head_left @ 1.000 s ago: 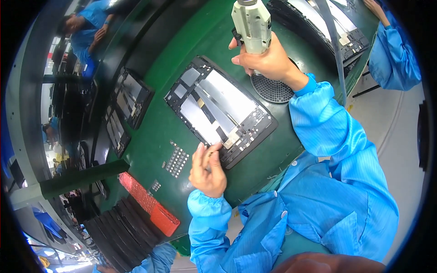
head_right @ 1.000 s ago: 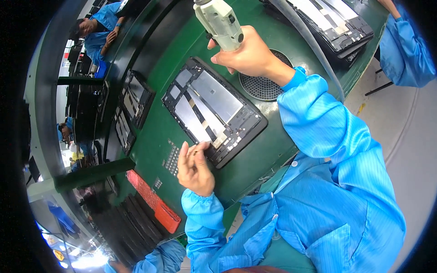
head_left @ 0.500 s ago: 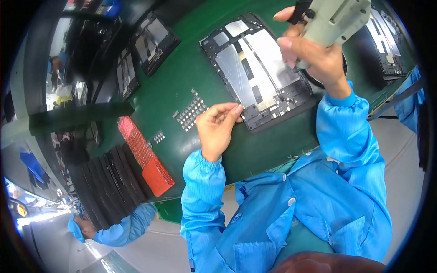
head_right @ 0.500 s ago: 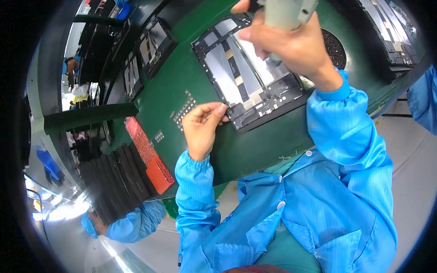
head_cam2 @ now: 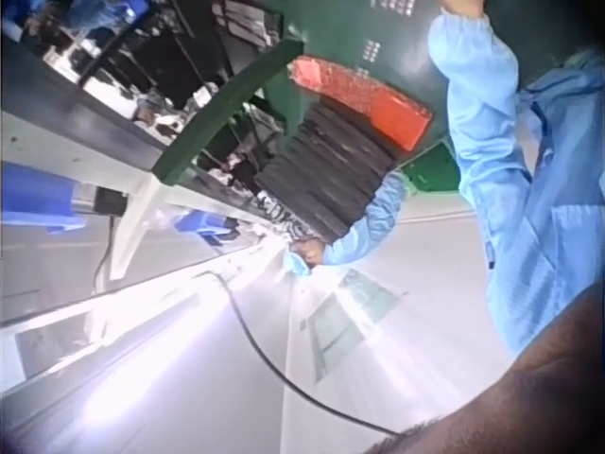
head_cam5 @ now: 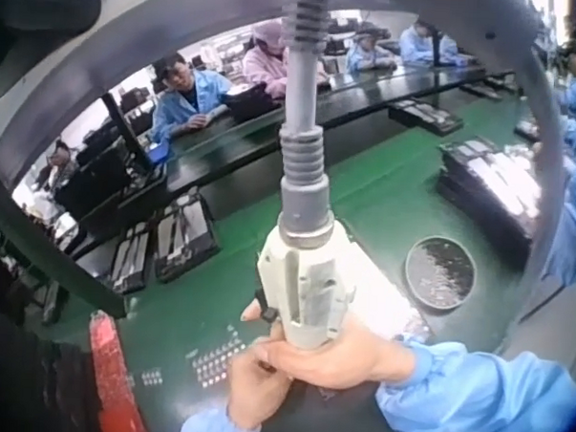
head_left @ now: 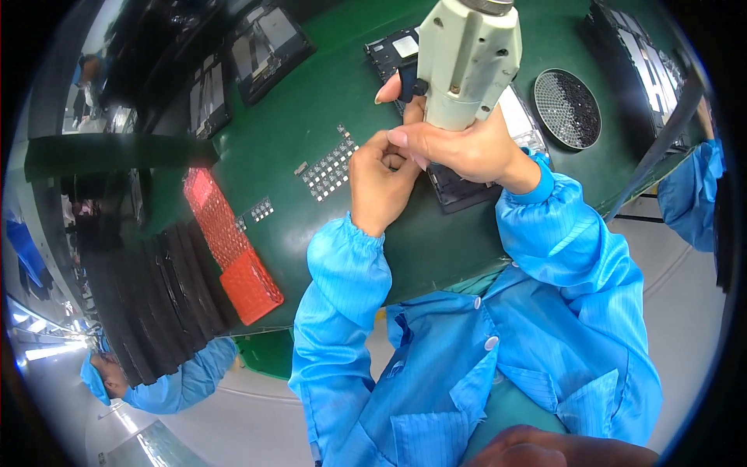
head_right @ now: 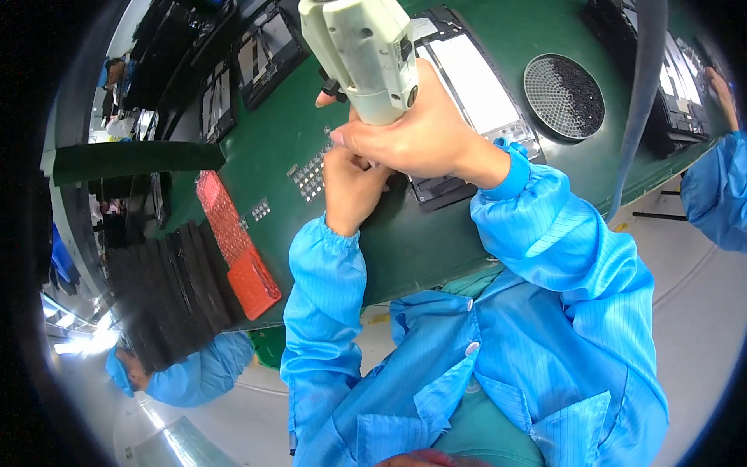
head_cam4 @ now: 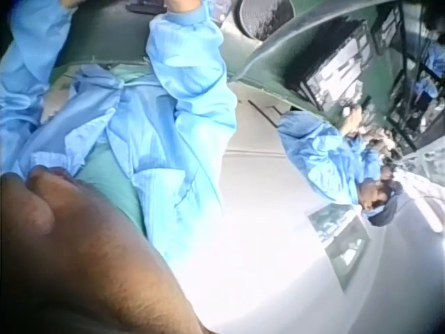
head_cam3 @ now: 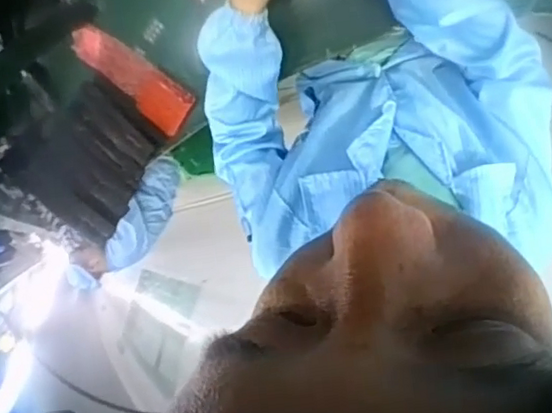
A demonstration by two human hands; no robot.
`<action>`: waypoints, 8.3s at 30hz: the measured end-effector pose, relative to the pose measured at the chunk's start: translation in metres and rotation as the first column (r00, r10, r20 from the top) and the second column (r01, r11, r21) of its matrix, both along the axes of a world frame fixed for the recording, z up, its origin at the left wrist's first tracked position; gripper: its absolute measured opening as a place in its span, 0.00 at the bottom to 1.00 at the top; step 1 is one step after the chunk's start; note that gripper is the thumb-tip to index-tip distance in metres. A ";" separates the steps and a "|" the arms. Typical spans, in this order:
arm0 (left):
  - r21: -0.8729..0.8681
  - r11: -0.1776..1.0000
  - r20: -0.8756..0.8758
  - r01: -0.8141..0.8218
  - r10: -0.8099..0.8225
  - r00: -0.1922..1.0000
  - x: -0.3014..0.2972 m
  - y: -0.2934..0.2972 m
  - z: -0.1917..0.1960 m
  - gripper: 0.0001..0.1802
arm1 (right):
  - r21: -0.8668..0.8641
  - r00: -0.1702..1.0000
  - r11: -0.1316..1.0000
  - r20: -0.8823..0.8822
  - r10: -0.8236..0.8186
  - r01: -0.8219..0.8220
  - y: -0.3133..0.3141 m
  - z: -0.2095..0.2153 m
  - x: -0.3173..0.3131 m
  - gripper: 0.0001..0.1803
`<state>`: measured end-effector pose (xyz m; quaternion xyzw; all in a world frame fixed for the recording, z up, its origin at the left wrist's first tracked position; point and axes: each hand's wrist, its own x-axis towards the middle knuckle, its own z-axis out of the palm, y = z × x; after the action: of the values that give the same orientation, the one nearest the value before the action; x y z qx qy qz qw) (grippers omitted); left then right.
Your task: The person assembles electronic tablets by placing small camera modules onto tablet frames by hand and securing them using an electric screwdriver.
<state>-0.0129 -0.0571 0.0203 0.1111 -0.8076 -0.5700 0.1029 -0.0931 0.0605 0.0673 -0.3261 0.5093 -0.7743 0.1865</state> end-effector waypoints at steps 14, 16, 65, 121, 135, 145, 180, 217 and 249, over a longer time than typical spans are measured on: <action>0.208 0.978 0.275 0.010 -0.068 0.959 -0.013 -0.013 0.010 0.05 | 0.078 1.000 0.997 -0.021 0.005 -0.003 -0.010 -0.009 0.000 0.18; 0.199 0.980 0.270 0.001 -0.056 0.961 -0.012 -0.016 0.008 0.05 | 0.078 0.987 0.997 -0.160 -0.003 0.016 -0.013 -0.014 0.000 0.16; -0.066 0.998 0.175 0.010 0.002 0.985 0.055 0.033 0.010 0.10 | 0.051 0.928 0.930 -0.107 -0.356 0.363 0.111 -0.019 -0.091 0.15; -0.782 0.623 -0.326 0.037 -0.458 0.827 -0.010 0.044 -0.009 0.18 | 0.007 0.984 0.994 -0.144 -0.109 0.111 0.027 0.023 -0.027 0.20; -0.803 0.229 -0.565 -0.550 -0.585 0.582 -0.171 -0.143 -0.021 0.21 | -0.072 0.924 0.923 -0.084 0.373 -0.379 0.031 -0.002 -0.010 0.15; -0.919 0.299 -0.144 0.258 -0.862 0.485 -0.165 0.218 0.069 0.41 | -0.310 0.337 0.292 -0.101 0.936 -0.905 0.067 0.027 -0.004 0.21; -0.770 0.621 -0.170 0.147 -0.422 0.891 0.054 0.049 0.005 0.41 | -0.132 0.924 0.920 -0.046 -0.379 0.370 0.149 -0.007 -0.096 0.14; 0.302 0.942 0.158 -0.144 0.099 0.982 0.032 0.017 0.008 0.05 | 0.019 0.961 0.983 -0.217 -0.172 0.180 0.070 0.020 -0.027 0.22; 0.175 0.984 0.087 -0.030 0.015 0.996 0.008 -0.008 -0.012 0.10 | 0.177 0.979 0.979 -0.160 0.129 -0.101 0.001 -0.010 0.016 0.18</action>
<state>-0.0047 -0.0654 0.0088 0.1533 -0.7563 -0.6328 0.0644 -0.0769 0.0619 0.0573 -0.4034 0.5670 -0.6857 0.2136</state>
